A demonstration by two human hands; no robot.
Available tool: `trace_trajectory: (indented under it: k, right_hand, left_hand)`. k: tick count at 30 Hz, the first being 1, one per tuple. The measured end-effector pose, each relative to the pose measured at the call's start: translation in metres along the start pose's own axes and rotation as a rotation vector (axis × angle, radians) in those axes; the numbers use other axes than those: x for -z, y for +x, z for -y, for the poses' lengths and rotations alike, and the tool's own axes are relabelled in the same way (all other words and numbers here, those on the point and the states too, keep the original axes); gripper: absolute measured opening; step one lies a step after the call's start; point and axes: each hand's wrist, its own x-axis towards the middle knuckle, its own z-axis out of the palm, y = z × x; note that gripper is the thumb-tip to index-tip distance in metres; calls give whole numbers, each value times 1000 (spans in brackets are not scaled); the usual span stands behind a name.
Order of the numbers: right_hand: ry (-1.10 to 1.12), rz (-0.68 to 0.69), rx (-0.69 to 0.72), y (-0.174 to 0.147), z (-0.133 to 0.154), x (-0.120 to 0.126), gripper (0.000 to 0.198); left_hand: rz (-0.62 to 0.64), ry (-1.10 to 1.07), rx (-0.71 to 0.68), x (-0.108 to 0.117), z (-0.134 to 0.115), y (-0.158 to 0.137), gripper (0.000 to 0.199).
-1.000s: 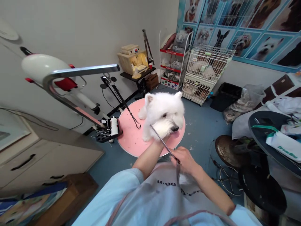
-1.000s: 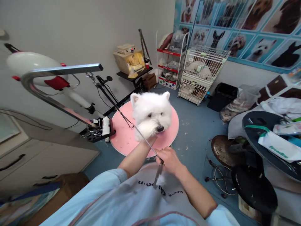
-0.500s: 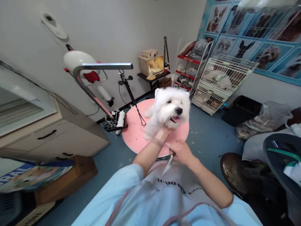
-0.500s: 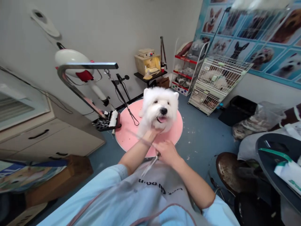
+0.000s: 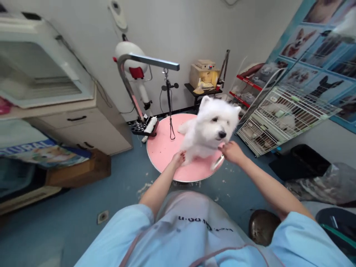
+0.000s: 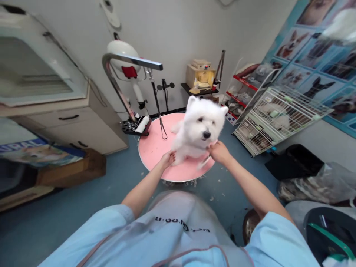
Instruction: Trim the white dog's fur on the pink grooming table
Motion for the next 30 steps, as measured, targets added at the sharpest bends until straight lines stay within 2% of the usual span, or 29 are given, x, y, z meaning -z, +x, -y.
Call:
trace_trajectory:
  k: [2, 3, 6, 7, 10, 12, 15, 17, 20, 23, 24, 26, 27, 28, 30]
  right_hand:
    - [22, 106, 127, 1, -7, -15, 31]
    - [31, 122, 129, 1, -9, -24, 32]
    - [4, 105, -43, -3, -6, -54, 38]
    - [9, 122, -47, -5, -2, -65, 39]
    - [149, 226, 88, -12, 14, -96, 41]
    - [292, 228, -13, -11, 24, -113, 40]
    - [431, 170, -284, -5, 44, -131, 39]
    - [517, 182, -275, -3, 68, -140, 32]
    - [714, 216, -217, -13, 123, -151, 14]
    - [911, 212, -267, -29, 188, -156, 20]
    - [976, 213, -298, -33, 208, -156, 28]
    - [1103, 223, -355, -39, 244, -153, 42]
    - [1159, 229, -379, -41, 260, -151, 48]
    - [1208, 232, -406, -43, 274, -148, 53]
    - [1275, 215, -481, -51, 293, -141, 61]
  left_hand:
    - [-98, -52, -35, 26, 10, -8, 9]
    - [-141, -74, -54, 37, 14, -12, 7]
    - [-248, -125, -103, 67, 24, -21, 6]
    - [-274, -136, -111, 75, 27, -24, 7]
    - [-327, -145, -114, 96, 35, -30, 10]
    - [-354, -129, -104, 106, 38, -34, 10]
    - [-371, -74, -88, 116, 39, -40, 10]
    - [-370, -24, -81, 124, 37, -45, 11]
    - [-403, 55, -87, 137, 39, -61, 10]
    - [-445, 114, -94, 145, 56, -89, 13]
    - [-434, 129, -82, 144, 65, -99, 15]
    - [-324, 140, -31, 135, 85, -121, 24]
    - [-238, 140, 9, 129, 95, -131, 28]
    - [-75, 106, 52, 123, 102, -140, 31]
    - [39, 40, 74, 116, 107, -154, 37]
